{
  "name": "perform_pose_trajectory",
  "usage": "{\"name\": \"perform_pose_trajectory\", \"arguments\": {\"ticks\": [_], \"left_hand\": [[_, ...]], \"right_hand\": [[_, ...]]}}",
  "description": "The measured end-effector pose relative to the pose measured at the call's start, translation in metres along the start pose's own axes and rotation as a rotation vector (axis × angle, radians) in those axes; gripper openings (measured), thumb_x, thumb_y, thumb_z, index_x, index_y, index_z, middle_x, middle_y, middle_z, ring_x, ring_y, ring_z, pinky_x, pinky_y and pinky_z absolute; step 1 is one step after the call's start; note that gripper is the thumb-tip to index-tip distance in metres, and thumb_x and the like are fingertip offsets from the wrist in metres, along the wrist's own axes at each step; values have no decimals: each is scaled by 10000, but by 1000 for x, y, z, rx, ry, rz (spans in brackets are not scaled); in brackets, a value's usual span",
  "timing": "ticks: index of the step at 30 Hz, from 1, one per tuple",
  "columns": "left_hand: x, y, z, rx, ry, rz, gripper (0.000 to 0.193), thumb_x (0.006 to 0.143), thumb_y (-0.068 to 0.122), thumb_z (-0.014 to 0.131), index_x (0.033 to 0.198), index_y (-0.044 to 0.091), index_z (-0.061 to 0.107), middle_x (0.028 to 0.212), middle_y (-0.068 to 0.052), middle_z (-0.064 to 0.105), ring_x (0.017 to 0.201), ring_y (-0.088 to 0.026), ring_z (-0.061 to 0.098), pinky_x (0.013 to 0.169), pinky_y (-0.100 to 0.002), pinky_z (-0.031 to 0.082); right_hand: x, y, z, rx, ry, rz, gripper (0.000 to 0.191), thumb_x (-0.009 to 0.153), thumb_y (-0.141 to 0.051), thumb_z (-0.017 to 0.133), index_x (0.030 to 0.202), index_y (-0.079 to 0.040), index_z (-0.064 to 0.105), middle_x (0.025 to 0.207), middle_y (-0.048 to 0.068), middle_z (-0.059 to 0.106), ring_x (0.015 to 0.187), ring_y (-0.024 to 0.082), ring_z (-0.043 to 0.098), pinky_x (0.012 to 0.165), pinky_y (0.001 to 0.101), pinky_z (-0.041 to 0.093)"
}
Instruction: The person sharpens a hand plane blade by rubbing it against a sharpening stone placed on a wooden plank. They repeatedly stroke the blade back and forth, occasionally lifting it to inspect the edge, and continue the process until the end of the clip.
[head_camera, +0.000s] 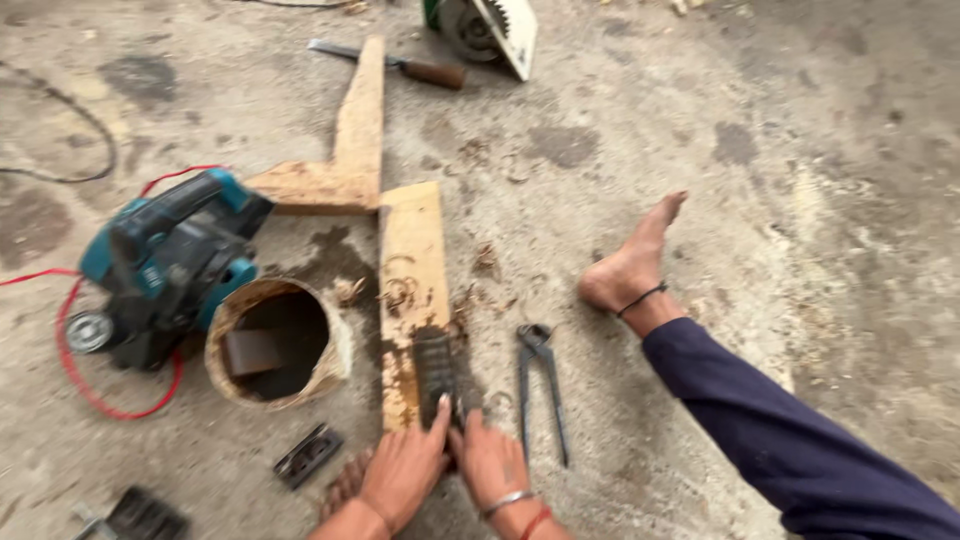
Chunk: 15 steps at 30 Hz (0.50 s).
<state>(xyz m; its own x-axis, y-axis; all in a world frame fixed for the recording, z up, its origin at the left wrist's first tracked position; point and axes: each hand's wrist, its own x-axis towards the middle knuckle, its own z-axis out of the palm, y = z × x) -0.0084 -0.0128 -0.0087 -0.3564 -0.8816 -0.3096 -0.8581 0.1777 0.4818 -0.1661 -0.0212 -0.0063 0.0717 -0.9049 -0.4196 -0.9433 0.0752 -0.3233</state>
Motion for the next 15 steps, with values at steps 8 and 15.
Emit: {"name": "perform_pose_trajectory", "arguments": {"ticks": [8, 15], "left_hand": [[78, -20, -57, 73, 214, 38, 689, 850, 176, 705, 1461, 6, 435, 790, -202, 707, 800, -398, 708, 726, -512, 562], [16, 4, -13, 116, -39, -66, 710, 943, 104, 614, 1572, 20, 295, 770, -195, 697, 711, -374, 730, 662, -489, 585]], "right_hand": [[76, -41, -56, 38, 129, -50, 430, 1027, -454, 536, 1053, -26, 563, 853, 274, 697, 830, 489, 670, 727, 587, 540], [6, -11, -21, 26, 42, -52, 411, 1024, -457, 505, 1055, -48, 531, 830, 280, 698, 816, 491, 677, 733, 594, 539]]}}
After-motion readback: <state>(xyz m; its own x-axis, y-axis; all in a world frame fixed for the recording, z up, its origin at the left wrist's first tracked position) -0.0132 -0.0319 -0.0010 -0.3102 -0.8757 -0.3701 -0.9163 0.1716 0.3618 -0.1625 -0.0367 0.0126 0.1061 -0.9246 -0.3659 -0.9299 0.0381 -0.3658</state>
